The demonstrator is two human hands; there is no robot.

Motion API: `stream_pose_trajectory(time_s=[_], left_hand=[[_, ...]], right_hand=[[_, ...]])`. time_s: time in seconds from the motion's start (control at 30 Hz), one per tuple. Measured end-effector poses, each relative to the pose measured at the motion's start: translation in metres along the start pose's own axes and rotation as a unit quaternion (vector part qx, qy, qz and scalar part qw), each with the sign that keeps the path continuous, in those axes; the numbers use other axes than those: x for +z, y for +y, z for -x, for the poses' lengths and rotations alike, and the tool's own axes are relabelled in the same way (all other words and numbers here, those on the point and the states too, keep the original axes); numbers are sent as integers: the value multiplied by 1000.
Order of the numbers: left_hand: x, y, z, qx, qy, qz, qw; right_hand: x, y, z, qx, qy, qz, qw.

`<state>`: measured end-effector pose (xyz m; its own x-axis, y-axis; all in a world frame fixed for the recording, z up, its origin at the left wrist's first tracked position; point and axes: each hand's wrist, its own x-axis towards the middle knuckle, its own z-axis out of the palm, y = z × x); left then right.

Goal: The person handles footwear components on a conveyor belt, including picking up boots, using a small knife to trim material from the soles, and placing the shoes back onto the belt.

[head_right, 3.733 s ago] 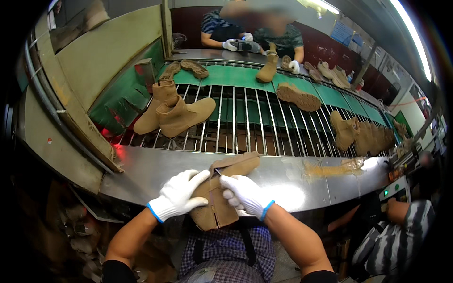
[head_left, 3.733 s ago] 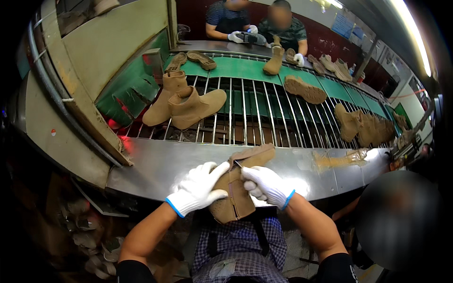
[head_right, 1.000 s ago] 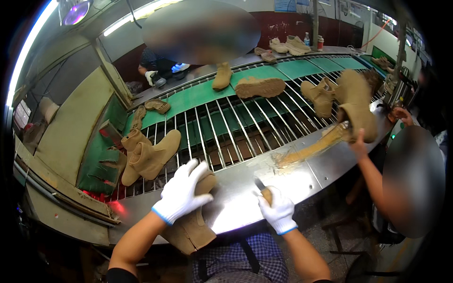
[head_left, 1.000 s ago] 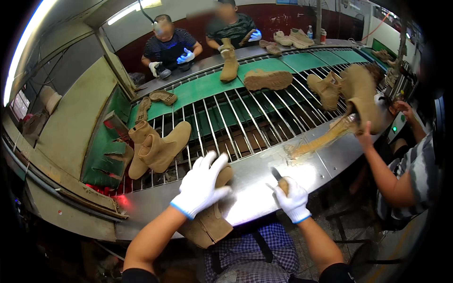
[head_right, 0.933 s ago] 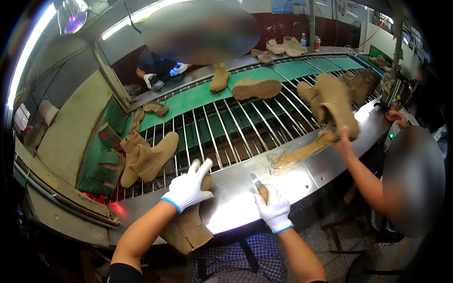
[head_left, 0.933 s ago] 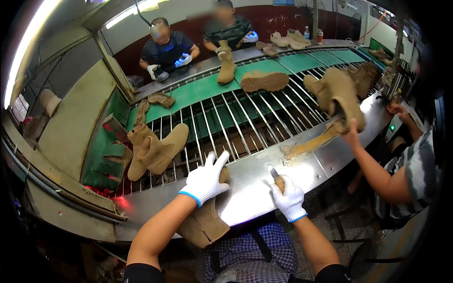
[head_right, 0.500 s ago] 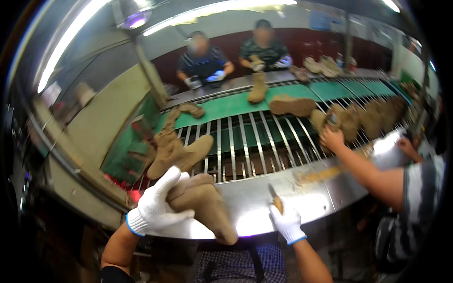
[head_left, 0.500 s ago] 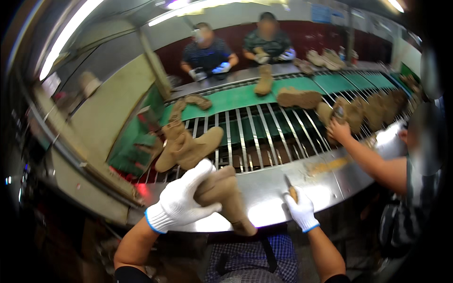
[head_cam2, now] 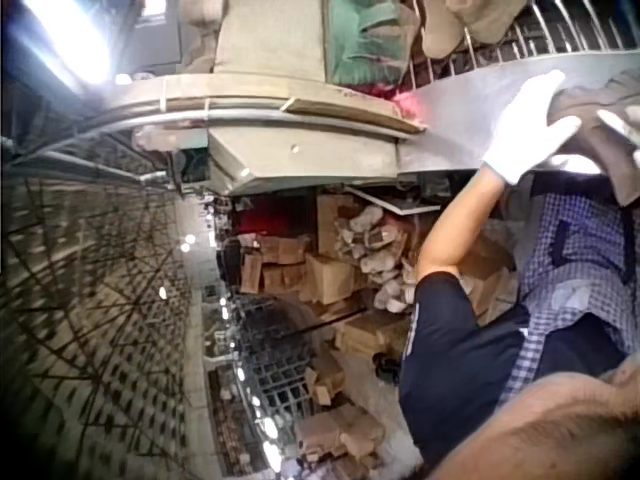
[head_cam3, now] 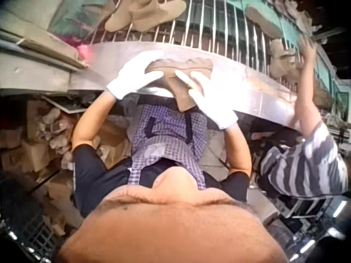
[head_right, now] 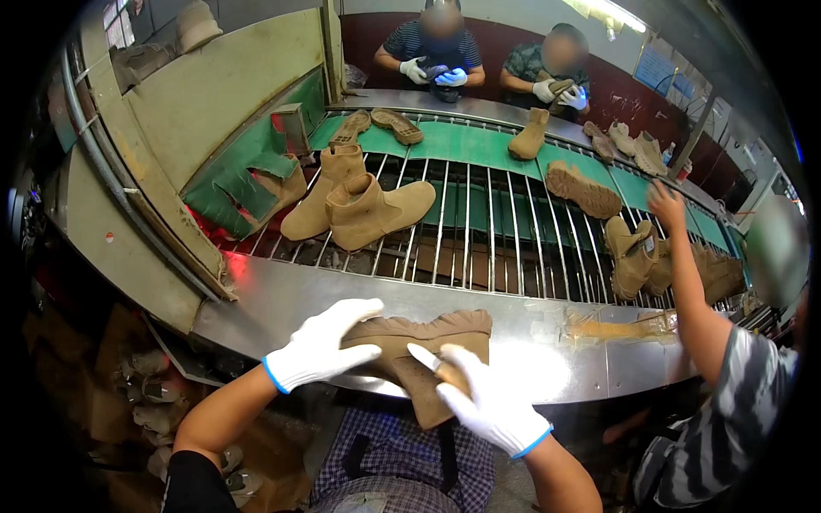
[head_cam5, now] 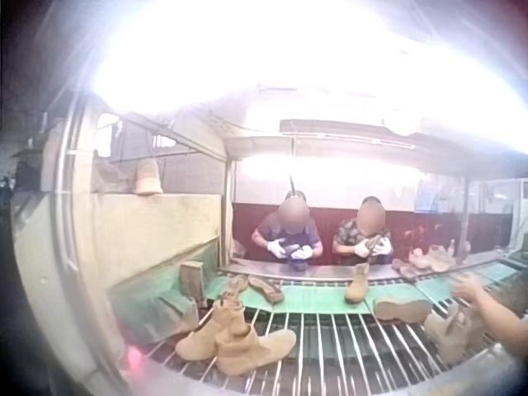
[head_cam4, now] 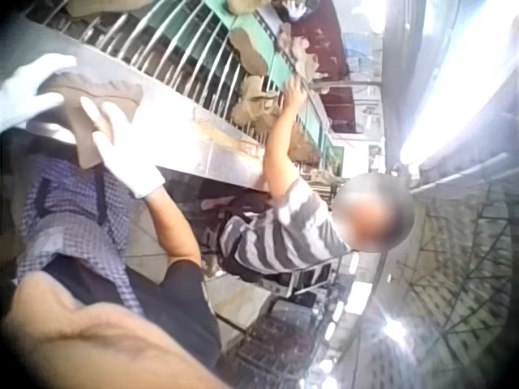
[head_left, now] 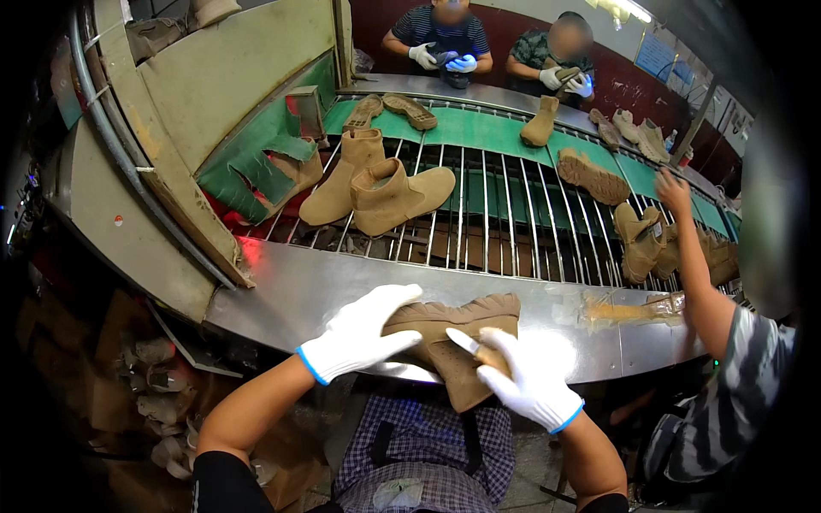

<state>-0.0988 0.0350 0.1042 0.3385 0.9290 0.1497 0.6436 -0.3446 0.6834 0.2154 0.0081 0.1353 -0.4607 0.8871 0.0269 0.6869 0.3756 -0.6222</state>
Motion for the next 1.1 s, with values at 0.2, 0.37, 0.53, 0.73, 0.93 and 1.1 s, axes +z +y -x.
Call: stream_pose_trajectory(time_s=[0.2, 0.37, 0.53, 0.73, 0.93, 1.1], left_hand=[[3, -9, -39, 1, -112, 16, 994], [7, -4, -47, -31, -134, -27, 990], [10, -9, -46, -16, -110, -66, 992], [10, -6, -46, -4, -116, -87, 989], [6, 5, -53, -24, -139, -101, 985], [4, 1, -61, -26, -132, -89, 987]], right_hand=[[5, -18, -5, 68, -39, 113, 990], [20, -6, 7, -25, 157, 84, 984], [21, -2, -11, -22, 106, 78, 991], [16, 14, -18, -51, -35, 134, 989], [5, 35, -27, -53, -128, 177, 974], [27, 17, -32, -77, -78, 172, 979]])
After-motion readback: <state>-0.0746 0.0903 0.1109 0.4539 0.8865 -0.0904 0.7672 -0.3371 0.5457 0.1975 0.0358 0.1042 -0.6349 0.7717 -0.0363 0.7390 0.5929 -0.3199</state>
